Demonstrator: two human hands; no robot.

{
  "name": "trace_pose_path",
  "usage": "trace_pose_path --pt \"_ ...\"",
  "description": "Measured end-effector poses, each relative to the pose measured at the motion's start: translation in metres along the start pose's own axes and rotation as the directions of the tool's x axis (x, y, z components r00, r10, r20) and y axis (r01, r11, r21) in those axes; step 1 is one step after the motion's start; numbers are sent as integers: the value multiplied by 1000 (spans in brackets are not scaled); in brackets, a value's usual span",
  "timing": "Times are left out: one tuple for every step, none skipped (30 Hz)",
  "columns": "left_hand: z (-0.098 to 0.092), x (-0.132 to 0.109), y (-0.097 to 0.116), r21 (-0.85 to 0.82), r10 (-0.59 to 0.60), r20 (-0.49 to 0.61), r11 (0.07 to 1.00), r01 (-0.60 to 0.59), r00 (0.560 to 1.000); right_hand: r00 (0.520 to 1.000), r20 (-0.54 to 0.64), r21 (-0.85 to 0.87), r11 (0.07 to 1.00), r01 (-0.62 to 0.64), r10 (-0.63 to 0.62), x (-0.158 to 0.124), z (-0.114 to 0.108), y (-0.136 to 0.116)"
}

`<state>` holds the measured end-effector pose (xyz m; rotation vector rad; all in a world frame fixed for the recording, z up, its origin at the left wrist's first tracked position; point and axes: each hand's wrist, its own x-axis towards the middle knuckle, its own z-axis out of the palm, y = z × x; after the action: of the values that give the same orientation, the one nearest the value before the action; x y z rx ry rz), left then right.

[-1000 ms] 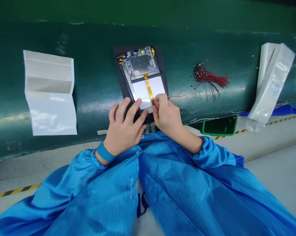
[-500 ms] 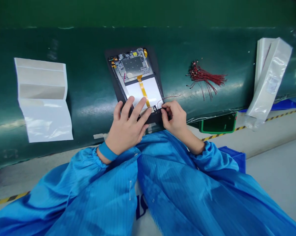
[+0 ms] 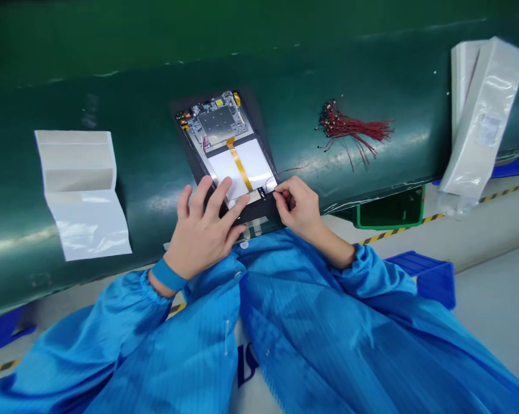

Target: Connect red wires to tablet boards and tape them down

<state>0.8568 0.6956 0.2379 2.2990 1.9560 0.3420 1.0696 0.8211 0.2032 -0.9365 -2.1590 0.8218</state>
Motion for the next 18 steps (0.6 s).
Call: trace_pose_path --pt "1 4 3 -9 5 5 1000 -4 1000 1000 0 8 1000 -3 3 0 0 0" --pt "3 8 6 -20 14 11 1000 -14 1000 1000 0 13 1000 -9 9 0 0 0" --pt "6 13 9 -32 26 19 999 -26 999 1000 4 16 1000 -15 15 0 0 0" --pt "9 17 11 -39 38 27 999 -37 999 1000 9 16 1000 -21 20 0 0 0" --pt "10 19 12 -41 49 34 998 -48 998 1000 16 12 1000 -26 26 0 0 0" --pt "11 19 12 -36 61 41 998 -60 997 999 25 6 999 -32 31 0 0 0" --pt "11 16 10 -26 75 50 997 -74 996 999 32 0 999 -37 37 1 0 0" --pt "9 10 7 -13 92 58 996 -92 994 998 38 -3 999 -40 40 1 -1 0" --pt "7 2 4 -2 114 63 993 -114 991 998 44 -3 999 -44 44 1 -2 0" --pt "4 -8 0 5 134 63 991 -134 989 997 53 -4 999 -52 52 0 -3 0" --pt "1 -19 -4 6 140 53 990 -140 989 996 61 -10 998 -66 67 0 -4 0" --pt "-2 -29 -6 0 120 40 993 -120 992 994 65 -30 996 -85 87 0 -5 0" --pt "-5 -38 -8 -15 76 23 997 -76 997 992 63 -71 992 -105 109 -1 -6 0" --pt "-7 -44 -8 -35 17 10 999 -17 1000 990 57 -133 984 -122 130 -2 -7 -1" --pt "-8 -48 -6 -58 -40 3 998 40 999 988 49 -208 969 -134 147 -3 -8 -2" --pt "-7 -48 -3 -76 -81 5 994 81 997 986 47 -284 949 -139 159 -3 -8 -3" --pt "-6 -46 1 -84 -98 12 992 99 995 985 53 -347 927 -138 167 -4 -7 -4" --pt "-5 -41 6 -80 -96 18 992 98 995 982 68 -389 911 -135 174 -4 -6 -5"
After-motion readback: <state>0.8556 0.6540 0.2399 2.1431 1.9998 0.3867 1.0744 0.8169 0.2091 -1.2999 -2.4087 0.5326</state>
